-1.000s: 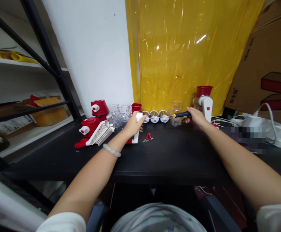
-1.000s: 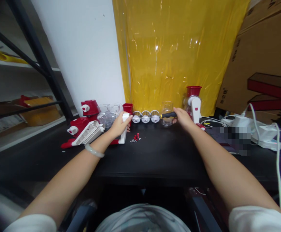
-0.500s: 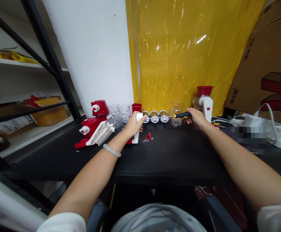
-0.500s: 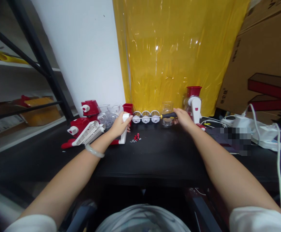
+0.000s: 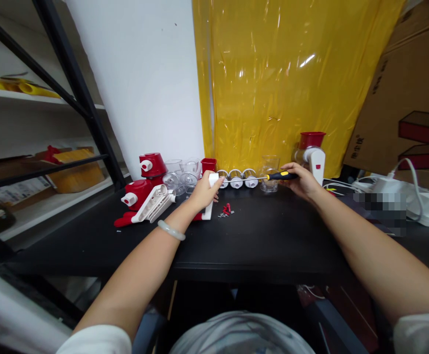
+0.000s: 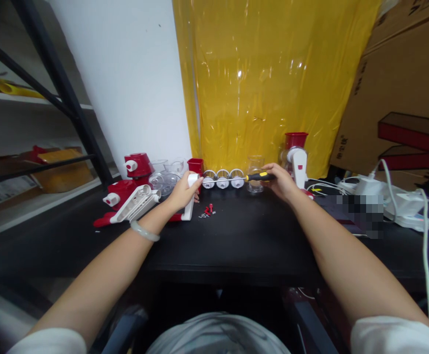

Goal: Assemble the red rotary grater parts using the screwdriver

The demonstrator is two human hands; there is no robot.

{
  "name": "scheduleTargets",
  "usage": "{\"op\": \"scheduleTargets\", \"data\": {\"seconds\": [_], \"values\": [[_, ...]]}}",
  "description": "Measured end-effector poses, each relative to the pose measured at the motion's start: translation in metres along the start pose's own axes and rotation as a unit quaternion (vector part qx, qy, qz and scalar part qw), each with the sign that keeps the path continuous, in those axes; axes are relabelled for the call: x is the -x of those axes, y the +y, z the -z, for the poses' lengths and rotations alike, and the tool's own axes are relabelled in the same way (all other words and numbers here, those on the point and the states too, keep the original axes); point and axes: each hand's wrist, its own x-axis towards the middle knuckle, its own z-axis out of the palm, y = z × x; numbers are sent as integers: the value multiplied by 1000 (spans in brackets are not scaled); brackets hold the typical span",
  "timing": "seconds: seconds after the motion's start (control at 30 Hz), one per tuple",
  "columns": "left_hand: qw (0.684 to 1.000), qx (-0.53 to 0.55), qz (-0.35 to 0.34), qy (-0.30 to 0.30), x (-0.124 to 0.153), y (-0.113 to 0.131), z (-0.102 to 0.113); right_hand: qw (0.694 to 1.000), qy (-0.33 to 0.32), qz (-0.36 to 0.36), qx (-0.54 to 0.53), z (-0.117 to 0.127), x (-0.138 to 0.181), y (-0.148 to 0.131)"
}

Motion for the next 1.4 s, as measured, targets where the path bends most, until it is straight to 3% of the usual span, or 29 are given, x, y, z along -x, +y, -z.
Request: {"op": "scheduleTargets", "data": {"seconds": [0.23, 0.37, 0.53, 0.7, 0.9, 1.03, 1.23, 1.4], "values": [[1000, -1, 1, -8, 1, 0, -1, 1000, 1, 11, 1, 0, -2, 0], [1000, 2, 2, -5, 1, 2, 0, 997, 35, -9, 65, 2, -9, 5], [1000, 3, 2, 3, 0, 2, 1, 986, 17, 20, 164, 6, -12, 11], [1000, 10, 9, 11, -1, 3, 2, 998, 13, 14, 59, -1, -6, 7], [1000, 12, 9, 11, 0, 4, 2, 998, -42, -20, -32, -4, 4, -4], [1000, 12, 7, 10, 0, 3, 2, 1000, -16, -16, -2, -2, -2, 0], [1000, 15, 6, 19, -1, 3, 2, 986, -2, -14, 167, 8, -14, 16], [1000, 21, -3, 18, -2, 2, 2, 996, 5, 0, 91, 5, -12, 19]]}}
